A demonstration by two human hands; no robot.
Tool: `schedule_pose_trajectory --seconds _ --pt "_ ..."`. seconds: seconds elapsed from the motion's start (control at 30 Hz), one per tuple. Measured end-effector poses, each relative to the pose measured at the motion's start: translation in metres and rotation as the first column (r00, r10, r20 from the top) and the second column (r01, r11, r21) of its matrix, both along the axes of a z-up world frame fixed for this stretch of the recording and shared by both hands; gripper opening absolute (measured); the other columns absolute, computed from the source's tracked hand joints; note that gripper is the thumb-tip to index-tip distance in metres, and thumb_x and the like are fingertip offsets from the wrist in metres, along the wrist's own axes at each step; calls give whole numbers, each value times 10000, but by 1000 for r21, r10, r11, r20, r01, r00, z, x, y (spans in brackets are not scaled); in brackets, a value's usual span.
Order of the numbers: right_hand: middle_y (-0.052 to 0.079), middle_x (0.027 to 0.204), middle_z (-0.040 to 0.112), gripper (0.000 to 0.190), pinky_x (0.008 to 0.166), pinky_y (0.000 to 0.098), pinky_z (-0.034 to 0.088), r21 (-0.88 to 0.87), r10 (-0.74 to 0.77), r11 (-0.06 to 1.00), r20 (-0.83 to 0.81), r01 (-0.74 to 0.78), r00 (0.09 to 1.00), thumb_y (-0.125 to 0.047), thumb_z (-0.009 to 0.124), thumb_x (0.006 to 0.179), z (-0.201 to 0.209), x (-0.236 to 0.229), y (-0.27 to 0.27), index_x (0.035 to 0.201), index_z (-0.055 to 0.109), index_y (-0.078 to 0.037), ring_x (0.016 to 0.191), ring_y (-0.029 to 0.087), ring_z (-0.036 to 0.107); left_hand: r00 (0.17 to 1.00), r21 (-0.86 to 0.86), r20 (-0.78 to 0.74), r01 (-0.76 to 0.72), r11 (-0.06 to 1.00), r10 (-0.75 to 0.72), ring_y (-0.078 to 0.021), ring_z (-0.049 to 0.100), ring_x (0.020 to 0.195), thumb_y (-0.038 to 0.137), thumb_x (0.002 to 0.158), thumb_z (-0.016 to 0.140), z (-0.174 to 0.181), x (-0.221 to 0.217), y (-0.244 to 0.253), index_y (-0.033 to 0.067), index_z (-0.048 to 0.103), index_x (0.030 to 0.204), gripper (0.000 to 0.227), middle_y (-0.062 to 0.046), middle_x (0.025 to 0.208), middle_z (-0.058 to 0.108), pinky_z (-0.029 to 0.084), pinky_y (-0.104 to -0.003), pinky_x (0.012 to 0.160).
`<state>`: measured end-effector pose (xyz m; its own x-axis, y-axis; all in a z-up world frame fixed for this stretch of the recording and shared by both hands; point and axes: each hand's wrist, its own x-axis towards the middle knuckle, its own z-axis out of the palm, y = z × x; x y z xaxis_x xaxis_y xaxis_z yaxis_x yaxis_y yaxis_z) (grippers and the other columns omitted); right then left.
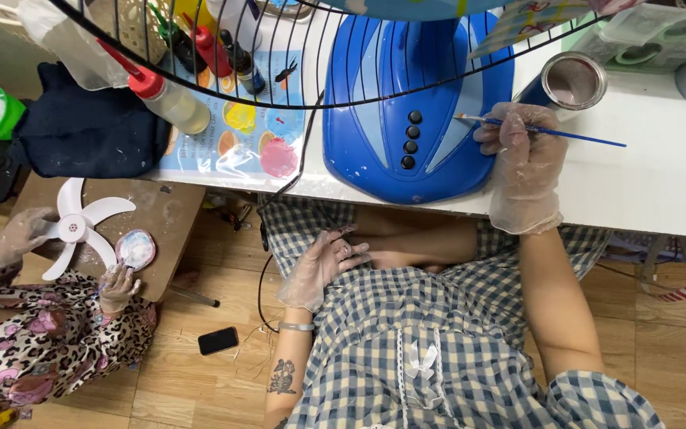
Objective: Painting the base of a blue electric fan with a small brush while wearing gloves.
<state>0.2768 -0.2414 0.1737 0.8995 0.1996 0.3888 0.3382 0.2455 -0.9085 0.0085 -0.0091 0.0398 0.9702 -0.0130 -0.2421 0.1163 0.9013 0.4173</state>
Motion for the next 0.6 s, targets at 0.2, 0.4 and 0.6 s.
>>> schedule_pose_trajectory --seconds 0.2,0.4,0.6 --pt "204 832 660 260 559 268 567 -55 -66 996 78 70 995 -234 573 1100 -3 3 2 1013 596 11 696 233 687 1000 5 -2 -1 1000 1 -397 672 1156 415 976 626 -17 -1 0 0 513 1446 636 -118 854 691 452 -634 1072" --pt "221 806 661 338 537 299 577 -155 -62 984 141 84 988 -236 516 1103 6 -1 -3 989 638 58 688 264 709 1000 13 10 -6 1000 6 -404 670 1150 425 969 631 -15 -1 1 -3 502 1453 659 -107 848 670 449 -645 1068" --pt "207 771 665 270 544 285 575 -149 -106 980 154 130 982 -205 545 1094 2 0 -7 1016 625 41 668 246 693 1000 7 17 -10 1000 10 -404 661 1158 430 957 644 -17 -2 3 1 524 1436 654 -115 865 671 440 -648 1081"
